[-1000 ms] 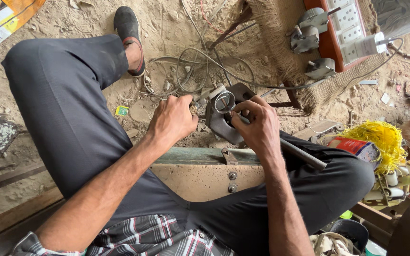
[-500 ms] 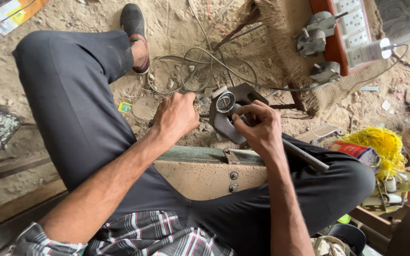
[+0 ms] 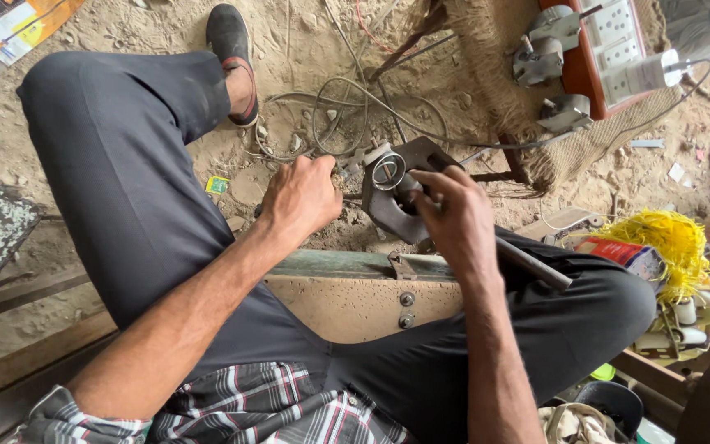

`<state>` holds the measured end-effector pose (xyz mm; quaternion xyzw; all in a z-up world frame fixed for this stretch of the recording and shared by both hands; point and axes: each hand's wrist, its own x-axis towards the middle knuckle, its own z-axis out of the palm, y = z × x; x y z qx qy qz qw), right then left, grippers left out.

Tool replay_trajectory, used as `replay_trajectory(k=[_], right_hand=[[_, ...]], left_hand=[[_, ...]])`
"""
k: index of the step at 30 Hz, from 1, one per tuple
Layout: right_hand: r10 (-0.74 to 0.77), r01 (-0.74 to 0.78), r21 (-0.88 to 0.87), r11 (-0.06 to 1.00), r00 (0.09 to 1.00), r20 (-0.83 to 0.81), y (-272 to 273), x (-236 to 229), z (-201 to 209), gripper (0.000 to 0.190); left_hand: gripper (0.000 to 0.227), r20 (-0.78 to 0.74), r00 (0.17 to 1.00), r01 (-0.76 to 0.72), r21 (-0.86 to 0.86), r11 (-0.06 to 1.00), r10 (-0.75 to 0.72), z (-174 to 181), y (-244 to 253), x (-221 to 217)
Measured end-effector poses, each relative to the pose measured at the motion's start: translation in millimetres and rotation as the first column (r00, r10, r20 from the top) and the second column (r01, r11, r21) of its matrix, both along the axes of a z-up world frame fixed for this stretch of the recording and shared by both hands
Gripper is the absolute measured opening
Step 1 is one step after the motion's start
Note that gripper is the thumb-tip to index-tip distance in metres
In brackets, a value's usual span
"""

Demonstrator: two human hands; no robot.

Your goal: The person sits on the ground and uses a hammer and a metal punch to shape a metal ring held in a vise. They repeatedly strike the punch to deform the ring, then remove it to inspect the fit before continuing.

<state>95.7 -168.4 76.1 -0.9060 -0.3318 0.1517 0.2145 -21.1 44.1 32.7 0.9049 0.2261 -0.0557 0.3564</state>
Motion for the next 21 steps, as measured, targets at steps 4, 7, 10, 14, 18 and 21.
replay_trajectory(k=[4,7,10,14,18,21], right_hand=[[0.104,-0.106,0.043,0.993,0.994,0.039,16,-10,3,0.023],[0.101,-0.101,0.001,0.995,0.994,0.040,20,-10,7,0.021],[0.097,-0.097,-0.010,0.995,0.995,0.031,23,-8,7,0.021],[0.114,-0.114,-0.009,0.993,0.993,0.041,22,-6,3,0.019],[0.125,-0.123,-0.024,0.992,0.989,0.084,20,-6,-1,0.016],[0.146,-0.142,-0.051,0.989,0.984,0.102,21,-5,-3,0.013]], left_hand=[[0.016,-0.039,0.999,-0.004,-0.009,1.000,0.004,2,-1,0],[0.014,-0.042,0.999,-0.009,-0.008,1.000,0.009,3,-1,1],[0.016,-0.024,1.000,0.002,0.002,1.000,-0.002,1,1,1],[0.014,-0.055,0.998,0.010,0.001,1.000,-0.010,-3,0,1],[0.015,-0.059,0.998,0.012,0.002,1.000,-0.012,-2,-1,1],[0.016,-0.146,0.989,0.019,-0.047,0.999,-0.025,-2,0,2]])
